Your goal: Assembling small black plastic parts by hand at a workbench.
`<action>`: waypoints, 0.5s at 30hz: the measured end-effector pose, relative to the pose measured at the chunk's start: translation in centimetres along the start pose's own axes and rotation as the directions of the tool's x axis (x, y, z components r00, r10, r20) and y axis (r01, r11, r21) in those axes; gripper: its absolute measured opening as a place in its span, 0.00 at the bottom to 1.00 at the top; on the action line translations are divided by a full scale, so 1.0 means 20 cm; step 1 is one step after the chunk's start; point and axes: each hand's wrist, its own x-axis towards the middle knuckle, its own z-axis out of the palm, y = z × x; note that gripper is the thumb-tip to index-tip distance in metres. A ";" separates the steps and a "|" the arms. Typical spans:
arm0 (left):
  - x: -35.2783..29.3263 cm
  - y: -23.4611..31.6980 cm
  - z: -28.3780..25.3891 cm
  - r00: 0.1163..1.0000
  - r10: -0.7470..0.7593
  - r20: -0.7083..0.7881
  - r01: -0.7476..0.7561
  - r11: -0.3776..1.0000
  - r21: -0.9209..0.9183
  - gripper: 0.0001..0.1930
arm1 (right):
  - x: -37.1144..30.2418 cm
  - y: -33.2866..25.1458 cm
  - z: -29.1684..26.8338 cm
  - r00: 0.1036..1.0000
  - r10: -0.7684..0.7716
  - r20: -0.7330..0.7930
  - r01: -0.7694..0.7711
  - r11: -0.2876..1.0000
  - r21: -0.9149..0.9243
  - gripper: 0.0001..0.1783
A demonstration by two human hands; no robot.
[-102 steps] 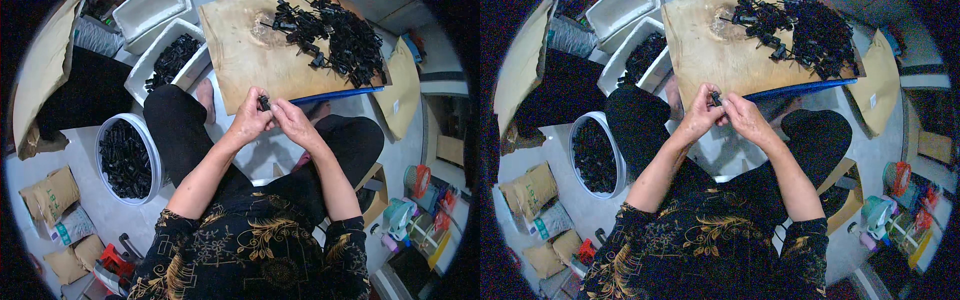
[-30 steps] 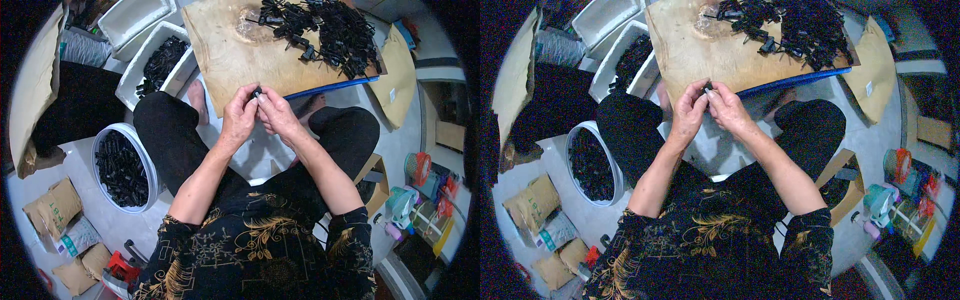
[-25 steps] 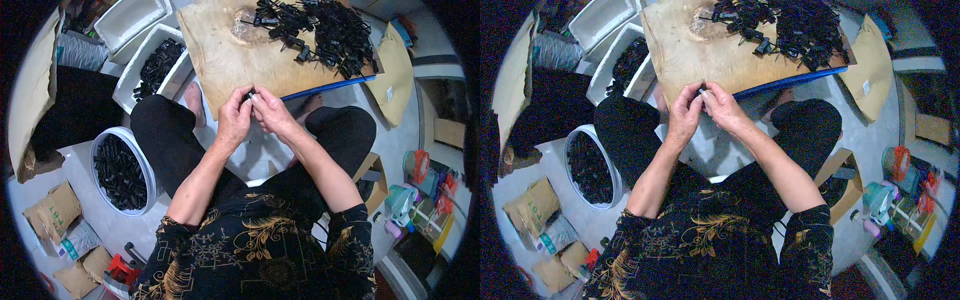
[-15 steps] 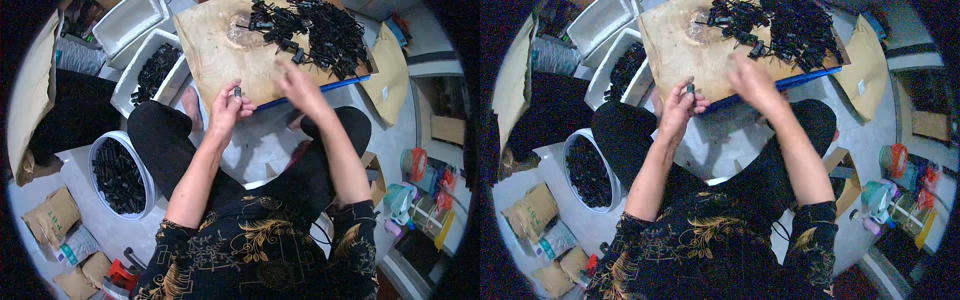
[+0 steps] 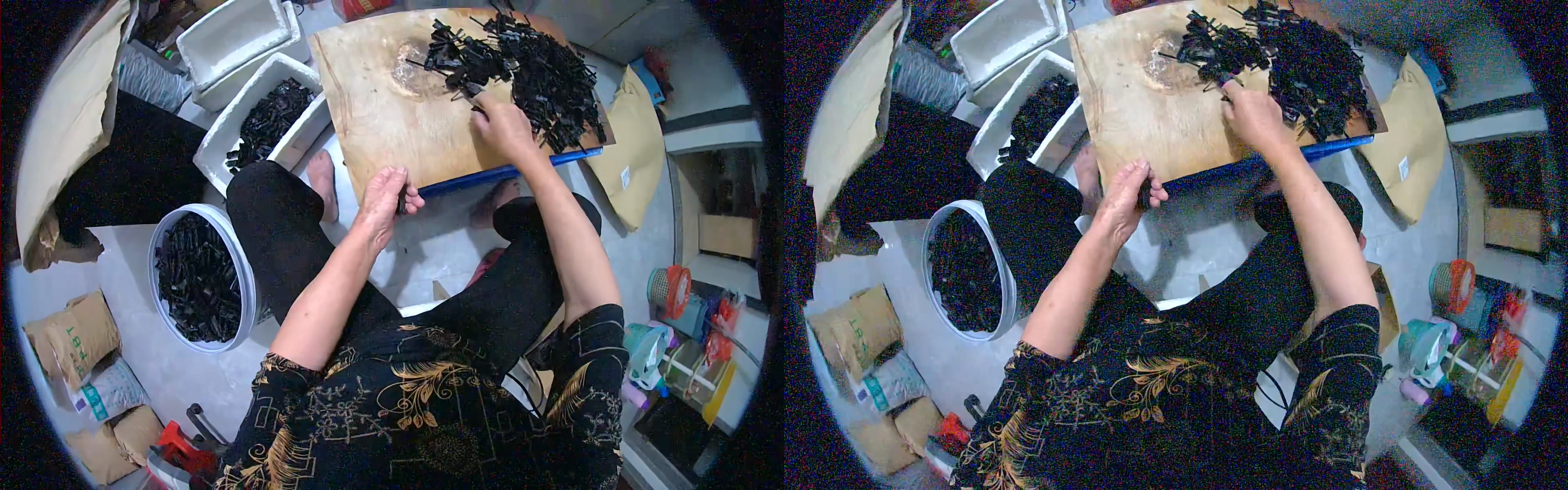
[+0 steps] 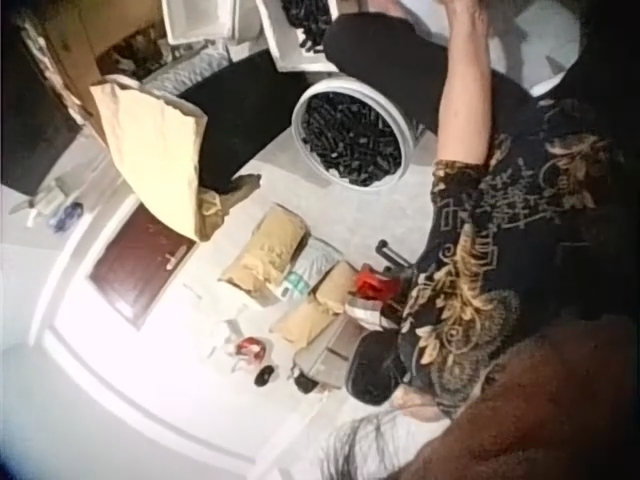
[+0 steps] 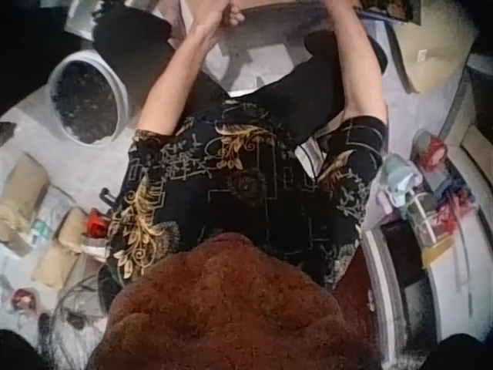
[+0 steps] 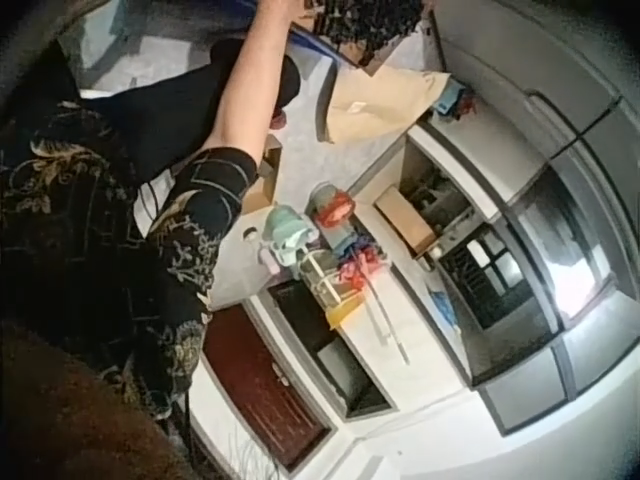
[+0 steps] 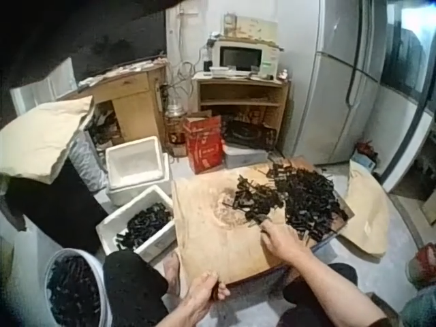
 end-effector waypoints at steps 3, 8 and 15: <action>0.00 0.00 0.02 1.000 -0.001 -0.004 0.001 0.994 0.108 0.07 | 0.04 -0.01 0.03 0.964 0.218 -0.149 -0.106 0.837 0.537 0.12; 0.03 -0.01 -0.01 0.910 0.415 0.007 -0.385 0.837 0.389 0.12 | 0.02 -0.19 -0.08 0.878 0.335 0.341 -0.428 0.232 0.874 0.08; -0.01 0.10 0.07 0.783 0.570 0.249 -0.534 0.410 0.740 0.34 | -0.12 -0.33 -0.06 0.826 0.126 0.550 -0.530 -0.159 0.833 0.08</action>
